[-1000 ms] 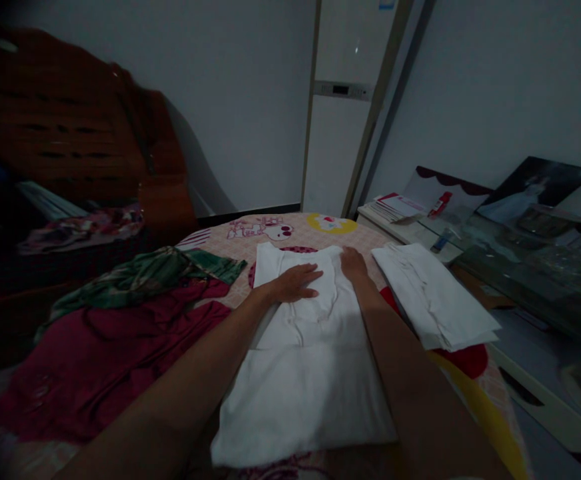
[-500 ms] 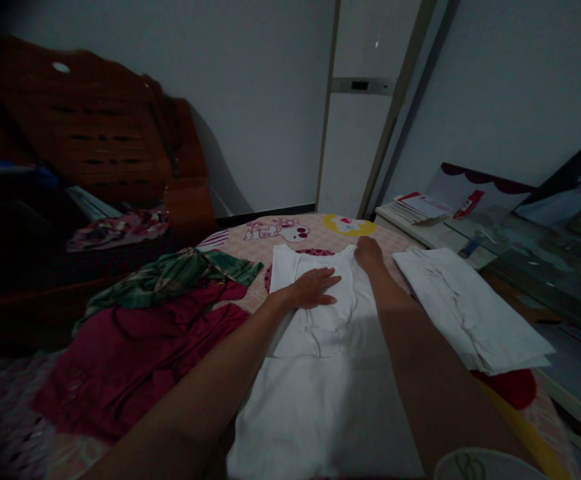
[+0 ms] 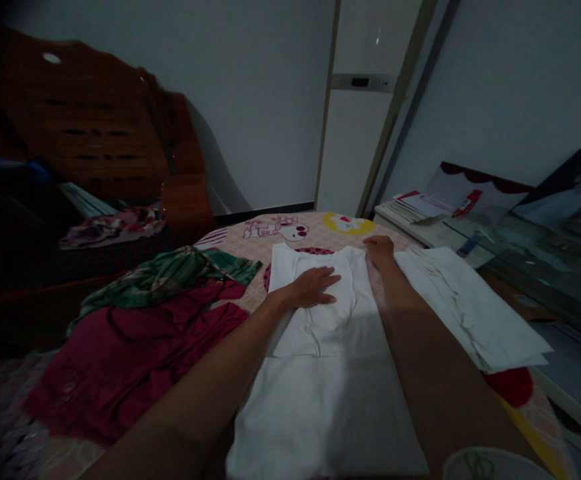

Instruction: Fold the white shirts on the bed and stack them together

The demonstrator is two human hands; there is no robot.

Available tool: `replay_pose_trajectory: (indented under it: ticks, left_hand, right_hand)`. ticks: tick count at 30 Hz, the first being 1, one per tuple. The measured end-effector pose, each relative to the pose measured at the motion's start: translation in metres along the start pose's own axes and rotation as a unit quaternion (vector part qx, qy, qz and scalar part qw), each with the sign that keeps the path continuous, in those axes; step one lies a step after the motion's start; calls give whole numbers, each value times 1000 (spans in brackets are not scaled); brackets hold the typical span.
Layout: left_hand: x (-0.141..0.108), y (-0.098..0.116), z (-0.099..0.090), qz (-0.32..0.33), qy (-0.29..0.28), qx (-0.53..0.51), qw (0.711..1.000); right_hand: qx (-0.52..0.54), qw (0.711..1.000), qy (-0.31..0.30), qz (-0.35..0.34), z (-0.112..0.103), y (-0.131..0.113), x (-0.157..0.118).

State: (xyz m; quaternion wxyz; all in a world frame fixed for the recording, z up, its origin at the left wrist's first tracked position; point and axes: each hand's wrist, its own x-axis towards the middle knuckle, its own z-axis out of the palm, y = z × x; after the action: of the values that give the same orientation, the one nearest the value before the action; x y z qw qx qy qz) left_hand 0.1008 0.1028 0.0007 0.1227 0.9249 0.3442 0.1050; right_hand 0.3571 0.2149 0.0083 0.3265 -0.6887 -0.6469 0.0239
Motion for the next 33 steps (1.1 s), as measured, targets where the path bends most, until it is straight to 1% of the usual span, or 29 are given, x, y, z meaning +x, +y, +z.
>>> replay_pose_trajectory:
  ticks: [2, 3, 5, 6, 8, 10, 13, 16, 19, 23, 27, 30, 33]
  left_hand:
    - [-1, -1, 0, -13, 39, -12, 999]
    - [-1, -2, 0, -29, 66, -16, 997]
    - [-1, -4, -2, -88, 120, -10, 989]
    - [-2, -6, -4, -125, 137, -1, 983]
    - [-3, -8, -8, -191, 143, 20, 971]
    - [-5, -8, -13, -225, 129, 38, 965]
    - [-7, -6, -17, -232, 117, 47, 965]
    - [-7, -6, -18, -241, 120, 36, 962]
    - [-7, -9, -19, -264, 127, 24, 956]
    - [-9, -13, -21, -264, 120, 18, 957]
    - [-10, -12, -21, -258, 109, 24, 960]
    - [-8, -9, -23, -257, 126, 17, 958]
    - [-7, -8, -29, -249, 156, -37, 955]
  right_hand:
    - [3, 999, -36, 2, -3, -2, -5]
    - [-7, 998, -58, -1, -4, -4, -7]
    - [-50, 994, -98, -26, -6, -10, -11]
    - [-74, 990, -111, -39, -6, -13, -12]
    - [-111, 984, -130, -58, -8, -18, -14]
    - [-132, 979, -138, -67, -10, -21, -15]
    - [-147, 977, -138, -70, -12, -23, -15]
    - [-129, 983, -117, -63, -10, -24, -15]
    - [-112, 987, -97, -61, -7, -23, -17]
    - [-122, 986, -107, -49, -3, -22, -21]
    - [-128, 985, -109, -37, -2, -23, -22]
    - [-129, 985, -106, -38, -3, -25, -22]
    - [-119, 986, -103, -45, -6, -26, -21]
